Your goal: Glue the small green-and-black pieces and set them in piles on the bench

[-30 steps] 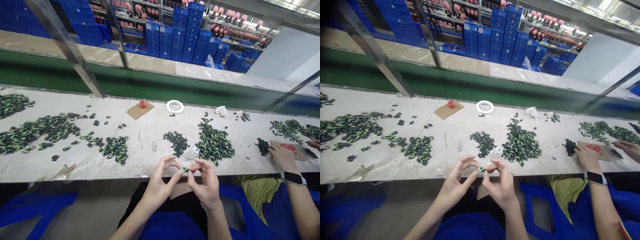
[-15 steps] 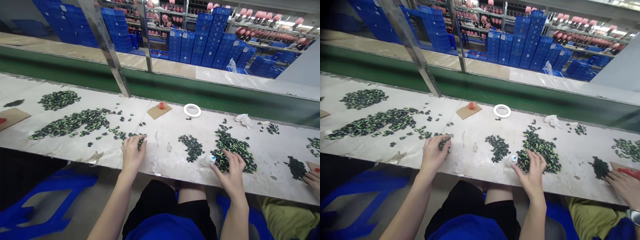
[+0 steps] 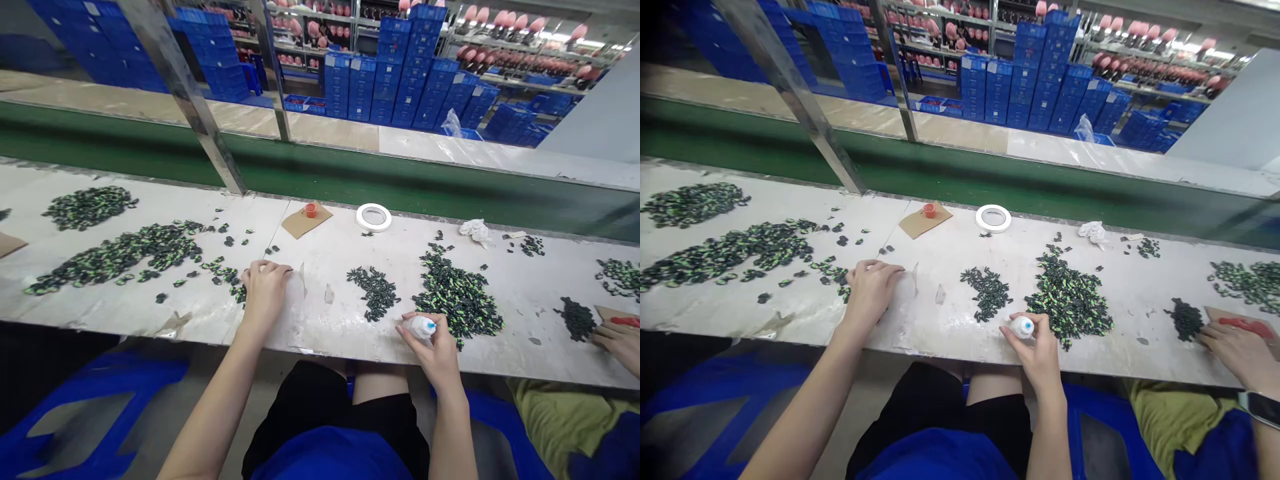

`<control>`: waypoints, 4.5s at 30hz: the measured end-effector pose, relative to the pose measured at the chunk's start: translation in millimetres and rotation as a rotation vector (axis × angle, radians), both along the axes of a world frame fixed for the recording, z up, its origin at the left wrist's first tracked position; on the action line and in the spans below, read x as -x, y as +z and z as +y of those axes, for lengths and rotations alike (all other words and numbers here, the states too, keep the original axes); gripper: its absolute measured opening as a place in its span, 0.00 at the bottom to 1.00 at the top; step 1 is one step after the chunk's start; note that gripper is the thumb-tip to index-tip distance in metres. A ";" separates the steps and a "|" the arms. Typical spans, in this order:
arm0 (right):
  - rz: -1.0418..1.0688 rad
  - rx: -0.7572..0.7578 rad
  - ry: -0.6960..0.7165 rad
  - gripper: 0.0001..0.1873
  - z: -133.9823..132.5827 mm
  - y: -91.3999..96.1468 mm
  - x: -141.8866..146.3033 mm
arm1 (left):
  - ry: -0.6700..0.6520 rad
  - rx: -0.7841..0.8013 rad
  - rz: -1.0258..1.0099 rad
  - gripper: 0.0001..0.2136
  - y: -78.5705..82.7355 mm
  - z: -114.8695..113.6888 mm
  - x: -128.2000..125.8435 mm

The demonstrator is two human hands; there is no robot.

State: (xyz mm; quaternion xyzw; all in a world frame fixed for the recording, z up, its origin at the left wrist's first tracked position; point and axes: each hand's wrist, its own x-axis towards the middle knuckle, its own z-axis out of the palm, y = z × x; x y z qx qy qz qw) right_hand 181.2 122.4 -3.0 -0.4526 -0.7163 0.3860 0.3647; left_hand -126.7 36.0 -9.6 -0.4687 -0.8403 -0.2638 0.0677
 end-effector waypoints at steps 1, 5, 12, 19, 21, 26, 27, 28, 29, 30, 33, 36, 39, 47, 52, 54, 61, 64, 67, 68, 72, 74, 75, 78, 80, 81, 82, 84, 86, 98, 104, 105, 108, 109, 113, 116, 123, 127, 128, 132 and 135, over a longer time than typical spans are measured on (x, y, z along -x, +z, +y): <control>0.024 0.032 -0.026 0.20 -1.9 0.1 -1.7 | -0.075 -0.031 -0.026 0.09 -0.6 -0.7 -5.7; 0.098 0.002 -0.107 0.21 -5.0 -1.6 -4.3 | -0.420 -0.085 -0.222 0.08 -7.5 -5.7 -45.1; 0.220 0.094 -0.071 0.18 -13.1 -9.5 6.9 | -0.511 -0.107 -0.351 0.06 -25.1 -12.7 -92.9; 0.286 0.020 -0.229 0.15 -26.0 -12.3 29.3 | -0.448 -0.232 -0.414 0.04 -29.1 -15.0 -92.0; 0.254 -0.031 -0.242 0.16 -29.2 -12.1 35.1 | -0.425 -0.256 -0.419 0.03 -27.4 -15.7 -93.9; 0.143 -0.115 -0.165 0.16 -32.2 -12.7 39.3 | -0.404 -0.294 -0.412 0.03 -22.9 -16.0 -96.5; 0.135 -0.124 -0.154 0.16 -32.1 -12.7 39.2 | -0.401 -0.293 -0.410 0.03 -22.6 -16.0 -96.6; 0.128 -0.130 -0.141 0.16 -32.0 -12.6 39.1 | -0.397 -0.288 -0.410 0.03 -22.4 -16.0 -96.5; 0.120 -0.136 -0.128 0.16 -31.9 -12.5 39.2 | -0.393 -0.283 -0.412 0.03 -22.5 -16.0 -96.5; 0.113 -0.143 -0.116 0.16 -31.7 -12.2 39.4 | -0.388 -0.279 -0.415 0.03 -22.8 -16.1 -96.4; 0.088 -0.164 -0.089 0.16 -31.0 -10.8 40.6 | -0.381 -0.276 -0.426 0.03 -24.3 -16.3 -96.1; 0.066 -0.175 -0.067 0.17 -30.6 -9.6 41.5 | -0.388 -0.279 -0.422 0.03 -25.8 -16.3 -96.1; 0.046 -0.170 -0.058 0.17 -30.7 -9.3 41.6 | -0.392 -0.282 -0.410 0.03 -26.2 -16.3 -96.4; 0.039 -0.163 -0.108 0.19 -32.1 -8.2 42.5 | -0.390 -0.258 -0.422 0.03 -22.2 -16.6 -96.1; 0.046 -0.154 -0.065 0.18 -31.5 -7.1 42.6 | -0.387 -0.252 -0.425 0.03 -23.1 -16.9 -96.0; 0.048 -0.148 -0.056 0.18 -30.9 -7.0 42.7 | -0.388 -0.250 -0.429 0.03 -23.5 -16.9 -96.0; 0.054 -0.135 -0.113 0.20 -29.7 -8.4 41.8 | -0.384 -0.267 -0.405 0.03 -23.4 -16.4 -96.2; 0.051 -0.126 -0.117 0.20 -29.9 -9.4 41.4 | -0.386 -0.265 -0.412 0.03 -23.0 -16.4 -96.0; 0.057 -0.114 -0.117 0.20 -30.4 -9.7 42.3 | -0.389 -0.262 -0.418 0.03 -22.6 -16.4 -96.0; 0.060 -0.109 -0.115 0.20 -30.7 -9.7 42.7 | -0.391 -0.261 -0.420 0.03 -22.6 -16.4 -96.2; 0.134 -0.095 -0.142 0.18 -32.4 -11.1 41.0 | -0.402 -0.253 -0.436 0.03 -22.3 -16.7 -96.0; 0.225 -0.086 -0.227 0.16 -32.9 -13.3 36.2 | -0.415 -0.233 -0.458 0.04 -20.8 -16.8 -94.0; 0.267 -0.077 -0.278 0.16 -32.7 -14.6 33.0 | -0.429 -0.216 -0.473 0.04 -19.5 -16.6 -92.4; 0.338 -0.041 -0.379 0.16 -30.2 -17.9 23.7 | -0.480 -0.166 -0.516 0.05 -13.7 -12.4 -86.7; 0.360 -0.036 -0.392 0.18 -27.0 -19.4 21.5 | -0.494 -0.162 -0.500 0.06 -10.1 -4.8 -84.7; 0.370 -0.043 -0.393 0.20 -25.2 -19.9 22.2 | -0.490 -0.168 -0.474 0.06 -9.0 0.5 -84.8; 0.380 -0.052 -0.391 0.21 -23.2 -20.3 24.0 | -0.481 -0.172 -0.441 0.06 -8.5 6.6 -85.9; 0.375 -0.053 -0.370 0.22 -19.3 -21.0 29.7 | -0.455 -0.169 -0.368 0.06 -9.6 20.1 -90.3; 0.319 -0.044 -0.350 0.23 -16.0 -21.5 35.7 | -0.431 -0.149 -0.311 0.05 -12.8 32.7 -96.1; 0.106 -0.711 -0.462 0.27 -36.4 -29.4 42.1 | -0.490 -0.185 -0.382 0.07 -4.7 22.0 -103.7; 0.244 -0.468 -0.403 0.32 -25.3 -24.4 50.5 | -0.409 -0.256 -0.478 0.05 1.6 -1.5 -100.1; 0.260 -0.431 -0.390 0.34 -22.8 -20.3 51.8 | -0.399 -0.271 -0.489 0.05 2.0 -3.6 -98.9; 0.284 -0.343 -0.339 0.39 -16.3 -8.3 55.5 | -0.385 -0.304 -0.519 0.05 3.6 -7.6 -96.1; 0.286 -0.319 -0.318 0.41 -14.4 -5.5 56.8 | -0.387 -0.309 -0.529 0.05 4.2 -8.3 -95.6; 0.304 -0.225 -0.267 0.46 -6.5 -3.7 64.3 | -0.389 -0.321 -0.568 0.06 5.8 -9.6 -95.0; 0.275 -0.162 -0.228 0.46 -1.8 -6.8 71.4 | -0.388 -0.328 -0.594 0.06 6.4 -10.4 -95.1; 0.171 -0.107 -0.275 0.39 -4.1 2.8 63.3 | -0.379 -0.310 -0.620 0.05 9.8 -16.5 -94.7; 0.064 -0.157 -0.401 0.40 -1.4 6.1 47.9 | -0.357 -0.299 -0.594 0.05 3.0 -19.0 -98.1; 0.054 -0.144 -0.383 0.40 -0.5 5.1 45.3 | -0.351 -0.294 -0.589 0.05 0.6 -19.3 -99.8; 0.099 -0.225 -0.295 0.46 -3.5 -1.5 37.4 | -0.349 -0.288 -0.614 0.05 -5.3 -20.6 -107.9; 0.100 -0.442 -0.381 0.52 -11.6 -7.3 30.7 | -0.340 -0.285 -0.639 0.05 -4.8 -21.1 -112.6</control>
